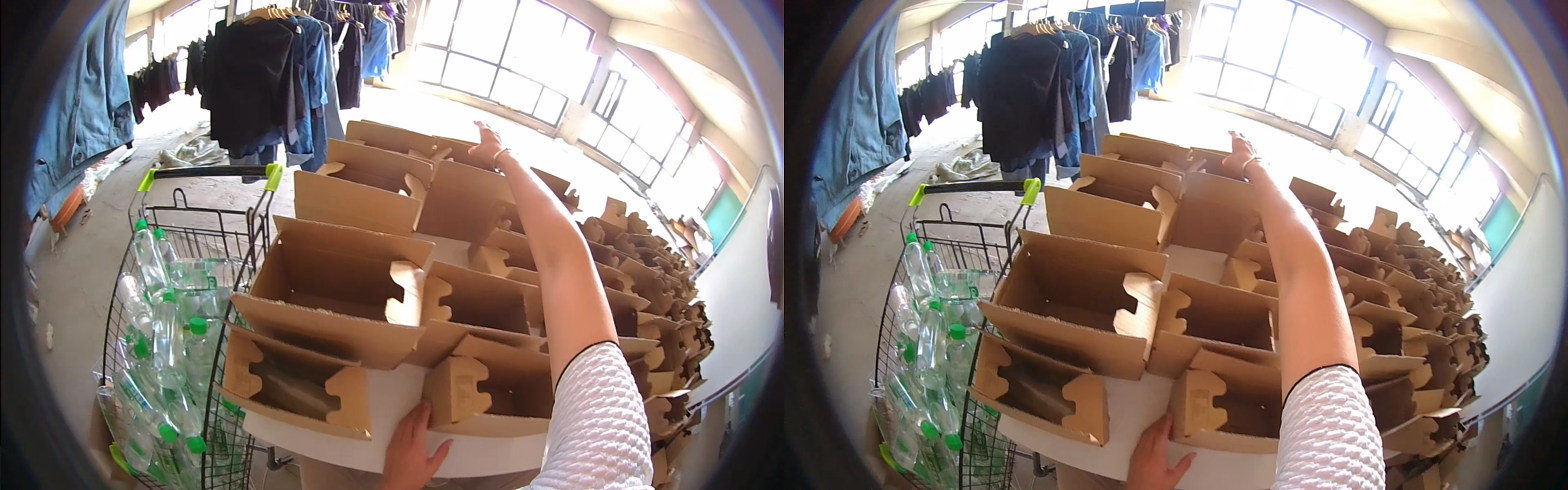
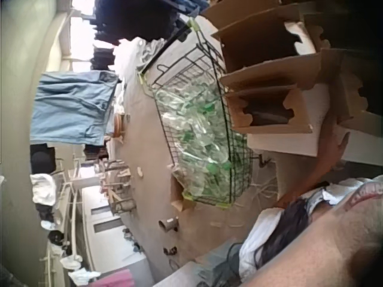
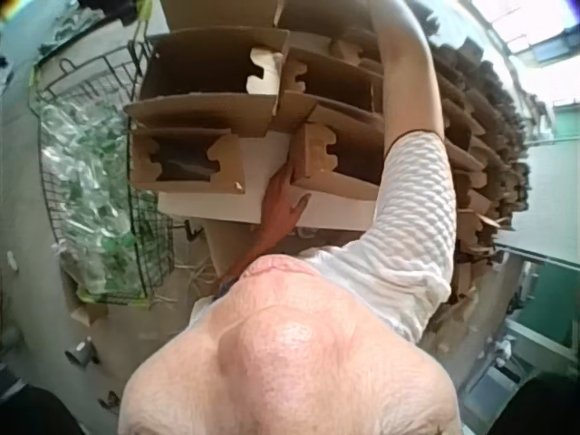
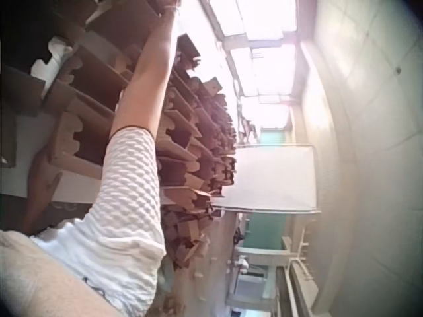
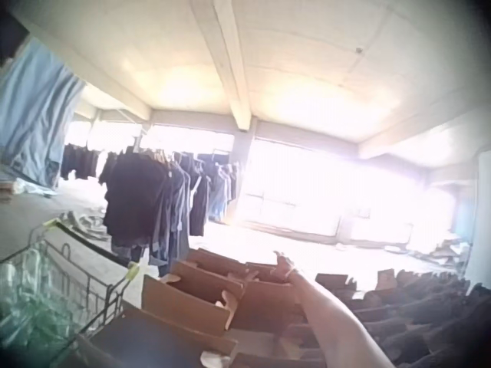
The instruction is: The person picks up plastic water bottles from a wire cart and places them one by one into cardboard boxes arranged on a table.
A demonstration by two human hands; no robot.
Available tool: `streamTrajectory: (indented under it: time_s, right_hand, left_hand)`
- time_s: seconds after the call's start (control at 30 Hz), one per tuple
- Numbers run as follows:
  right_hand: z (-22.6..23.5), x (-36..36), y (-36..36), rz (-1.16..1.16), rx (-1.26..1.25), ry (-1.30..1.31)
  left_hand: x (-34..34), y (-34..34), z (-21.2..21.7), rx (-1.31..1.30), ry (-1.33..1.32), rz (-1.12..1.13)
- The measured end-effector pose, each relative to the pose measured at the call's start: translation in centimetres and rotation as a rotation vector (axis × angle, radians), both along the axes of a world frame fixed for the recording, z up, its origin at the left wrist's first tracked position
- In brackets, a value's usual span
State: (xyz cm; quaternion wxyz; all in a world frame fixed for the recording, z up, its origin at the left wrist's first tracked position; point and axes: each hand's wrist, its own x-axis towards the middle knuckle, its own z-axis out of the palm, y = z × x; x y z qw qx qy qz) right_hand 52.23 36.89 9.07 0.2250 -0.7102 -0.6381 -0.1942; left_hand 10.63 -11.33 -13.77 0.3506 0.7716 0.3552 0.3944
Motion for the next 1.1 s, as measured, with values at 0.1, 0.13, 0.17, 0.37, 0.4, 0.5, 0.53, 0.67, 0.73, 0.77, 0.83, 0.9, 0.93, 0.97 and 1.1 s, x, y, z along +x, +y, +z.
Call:
streamTrajectory:
  time_s: [0.1, 0.13, 0.17, 0.37, 0.4, 0.5, 0.53, 0.67, 0.73, 0.77, 0.83, 0.9, 0.93, 0.97, 1.1]
  right_hand:
    - [0.0, -2.0, 3.1, -0.043, -0.282, 0.215]
    - [-0.1, -1.9, 4.0, -0.109, -0.336, 0.197]
    - [-0.2, -1.6, 4.7, -0.116, -0.419, 0.152]
    - [-3.7, 2.5, 5.5, -0.233, -0.352, 0.090]
    - [-3.8, 1.6, 5.8, -0.198, -0.351, 0.035]
    - [-2.5, 1.0, 4.5, -0.159, -0.333, -0.093]
    - [-1.8, 1.7, 4.3, -0.170, -0.324, -0.110]
    - [-0.9, 5.0, 2.7, -0.211, -0.312, -0.013]
    - [-3.2, 10.7, 2.6, -0.254, -0.263, 0.178]
    - [-4.1, 13.6, 2.2, -0.279, -0.229, 0.268]
    - [-4.8, 16.3, 1.7, -0.262, -0.304, 0.140]
    - [-5.3, 15.4, 1.4, -0.276, -0.295, 0.090]
    - [-5.4, 14.1, 1.0, -0.260, -0.300, 0.083]
    - [-5.5, 12.7, 0.8, -0.244, -0.305, 0.075]
    - [-3.3, 8.1, -1.5, -0.191, -0.366, 0.026]
  left_hand:
    - [0.1, 0.0, 0.0, -0.076, 0.018, 0.024]
    - [0.0, 0.3, 1.1, -0.110, 0.061, -0.013]
    - [-0.1, 0.3, 1.1, -0.121, 0.064, -0.015]
    - [-0.1, 1.2, 2.5, -0.167, 0.098, -0.052]
    - [0.0, 1.2, 2.5, -0.180, 0.115, -0.039]
    - [0.1, 0.9, 2.2, -0.217, 0.158, -0.022]
    - [0.1, 0.8, 2.2, -0.229, 0.173, -0.024]
    - [0.3, 0.5, 2.5, -0.181, 0.166, 0.012]
    - [0.2, 0.6, 2.9, -0.085, 0.162, 0.006]
    - [0.2, 0.5, 2.7, -0.114, 0.144, -0.002]
    - [0.4, 0.2, 1.7, -0.174, 0.110, 0.010]
    - [0.4, 0.2, 1.3, -0.141, 0.091, 0.022]
    - [0.3, 0.1, 1.3, -0.127, 0.088, 0.033]
    - [0.3, 0.1, 1.4, -0.109, 0.087, 0.044]
    - [0.2, 0.3, 1.6, -0.023, 0.092, 0.045]
